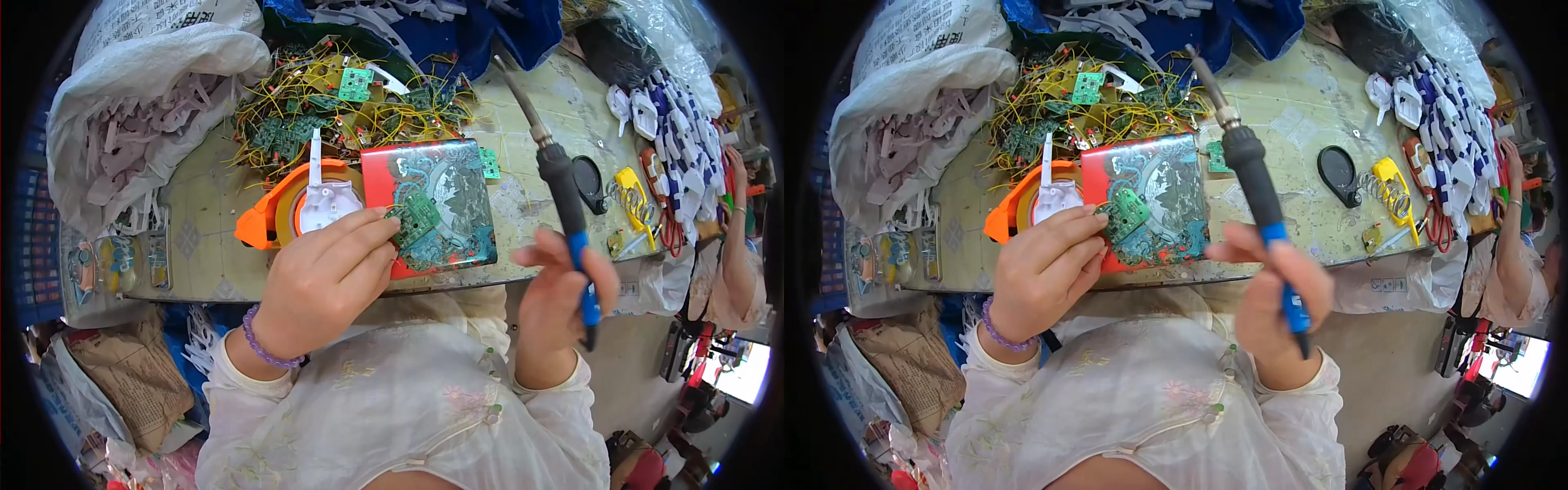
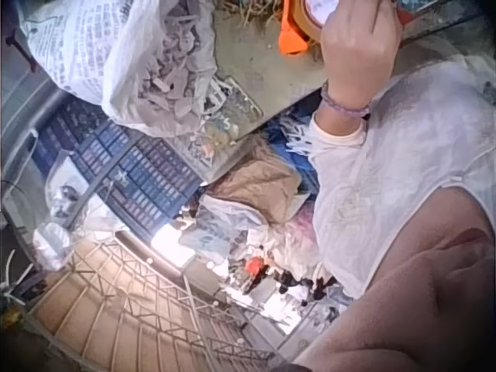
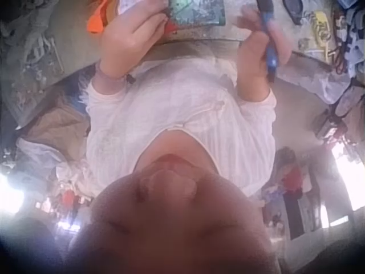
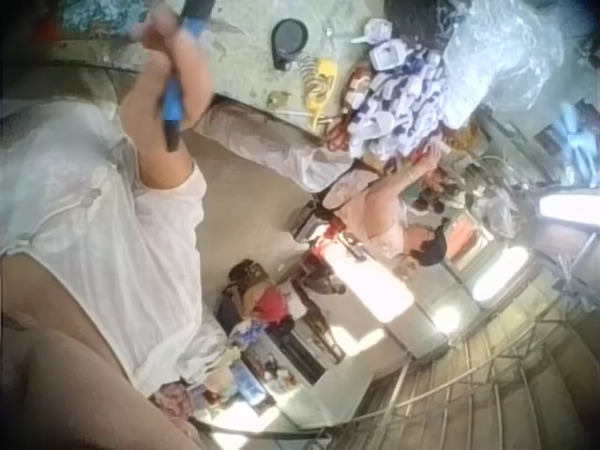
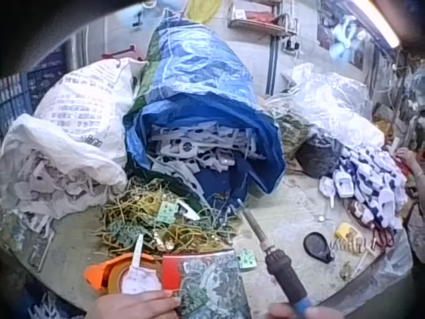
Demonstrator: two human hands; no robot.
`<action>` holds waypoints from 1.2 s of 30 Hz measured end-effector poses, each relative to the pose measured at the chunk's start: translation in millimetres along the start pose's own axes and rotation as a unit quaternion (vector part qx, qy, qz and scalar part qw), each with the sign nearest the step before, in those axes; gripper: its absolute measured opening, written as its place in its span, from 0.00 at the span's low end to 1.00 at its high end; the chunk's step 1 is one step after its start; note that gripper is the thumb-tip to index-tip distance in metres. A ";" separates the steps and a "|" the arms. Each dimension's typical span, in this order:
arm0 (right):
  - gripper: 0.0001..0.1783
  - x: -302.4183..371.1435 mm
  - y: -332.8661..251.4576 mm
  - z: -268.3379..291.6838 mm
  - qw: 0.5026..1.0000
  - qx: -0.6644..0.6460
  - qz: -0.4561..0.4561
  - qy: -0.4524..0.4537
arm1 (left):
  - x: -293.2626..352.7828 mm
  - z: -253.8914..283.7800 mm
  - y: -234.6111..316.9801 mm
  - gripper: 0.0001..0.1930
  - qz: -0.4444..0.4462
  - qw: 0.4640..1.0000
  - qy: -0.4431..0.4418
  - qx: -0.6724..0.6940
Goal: Soldering wires to a small circuit board and assembling it into a plastic toy component housing.
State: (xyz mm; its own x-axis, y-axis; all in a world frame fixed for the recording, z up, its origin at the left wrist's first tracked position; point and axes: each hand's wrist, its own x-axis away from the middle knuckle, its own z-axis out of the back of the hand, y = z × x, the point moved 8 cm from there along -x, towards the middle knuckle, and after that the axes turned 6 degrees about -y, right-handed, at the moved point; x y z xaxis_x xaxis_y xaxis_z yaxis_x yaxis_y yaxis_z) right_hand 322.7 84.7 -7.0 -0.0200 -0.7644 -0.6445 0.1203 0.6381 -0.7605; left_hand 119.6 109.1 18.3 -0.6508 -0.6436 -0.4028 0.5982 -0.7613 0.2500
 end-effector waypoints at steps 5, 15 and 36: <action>0.25 -12.9 -5.9 -57.5 0.961 0.175 0.088 -0.196 | 4.0 2.1 1.1 0.12 -0.001 1.000 0.015 0.008; 0.37 -20.2 -2.0 -81.0 0.943 0.252 0.048 -0.214 | 20.4 12.2 -13.3 0.17 0.031 0.994 0.039 0.097; 0.33 -20.5 0.8 -81.8 0.956 0.200 0.047 -0.209 | 34.8 -5.6 -42.3 0.08 0.186 0.918 0.056 0.347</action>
State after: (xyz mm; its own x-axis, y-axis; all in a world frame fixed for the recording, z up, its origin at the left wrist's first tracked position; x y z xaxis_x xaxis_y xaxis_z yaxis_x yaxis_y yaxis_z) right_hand 242.1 108.4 -0.9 0.3976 -0.7292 -0.5570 0.4730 0.6830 -0.5566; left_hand 74.3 119.4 -11.3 -0.3874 -0.8862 -0.2542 0.3018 -0.3825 0.8733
